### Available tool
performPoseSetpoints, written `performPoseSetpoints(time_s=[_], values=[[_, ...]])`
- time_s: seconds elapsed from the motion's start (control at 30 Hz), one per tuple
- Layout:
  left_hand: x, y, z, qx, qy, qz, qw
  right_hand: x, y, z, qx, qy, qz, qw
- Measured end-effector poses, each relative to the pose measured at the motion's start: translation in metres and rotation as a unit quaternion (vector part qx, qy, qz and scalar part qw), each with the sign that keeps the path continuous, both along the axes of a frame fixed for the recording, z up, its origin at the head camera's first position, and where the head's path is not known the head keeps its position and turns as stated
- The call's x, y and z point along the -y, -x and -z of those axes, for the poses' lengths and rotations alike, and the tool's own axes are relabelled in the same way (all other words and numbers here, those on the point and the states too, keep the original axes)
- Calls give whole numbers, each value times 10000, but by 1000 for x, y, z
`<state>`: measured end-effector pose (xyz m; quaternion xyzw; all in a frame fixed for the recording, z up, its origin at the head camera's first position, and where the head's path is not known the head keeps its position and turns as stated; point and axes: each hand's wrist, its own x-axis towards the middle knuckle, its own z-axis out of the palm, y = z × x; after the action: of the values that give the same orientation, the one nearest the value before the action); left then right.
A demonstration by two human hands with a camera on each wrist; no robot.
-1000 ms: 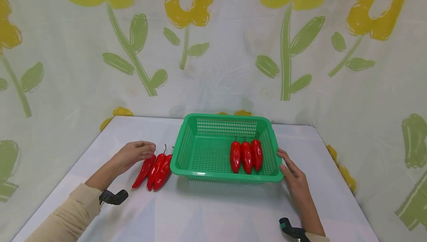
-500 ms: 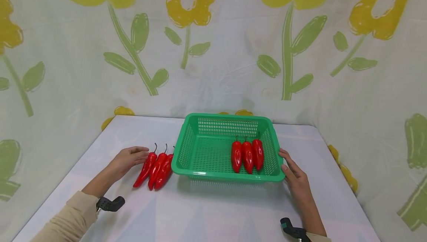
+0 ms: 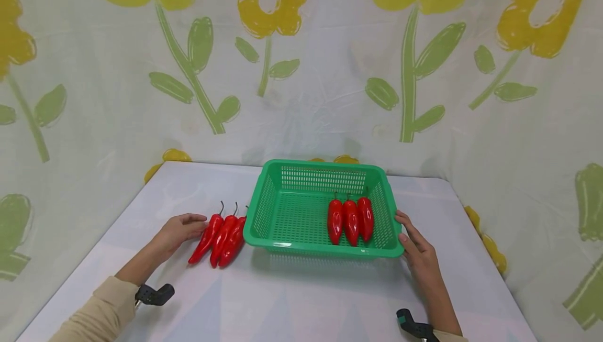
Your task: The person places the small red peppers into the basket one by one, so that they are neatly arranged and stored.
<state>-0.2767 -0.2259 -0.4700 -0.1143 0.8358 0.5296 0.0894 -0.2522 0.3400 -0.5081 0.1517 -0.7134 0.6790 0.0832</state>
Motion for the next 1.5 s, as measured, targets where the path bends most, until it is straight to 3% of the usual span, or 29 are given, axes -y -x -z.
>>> performPoseSetpoints(time_s=[0.17,0.4,0.6,0.93,1.27,1.5], values=[[-1,-1,3,140,454,19,9989,-1,-1,0,4,3,19,10000],[-2,2,-1,190,974,273,9947,-2,0,1,7,-20,62,10000],[-5,4,-4,268,1168,351,9922,-3,1,0,-76,49,23,10000],[1,4,-9,350,868,133,9955,0,0,-1,-102,106,12,9999],[-3,6,-25,247,287,243,9990,2,0,-3,-119,218,-47,9997],[-10,8,-28,164,166,293,9993,2,0,-1,-65,213,3,9998]])
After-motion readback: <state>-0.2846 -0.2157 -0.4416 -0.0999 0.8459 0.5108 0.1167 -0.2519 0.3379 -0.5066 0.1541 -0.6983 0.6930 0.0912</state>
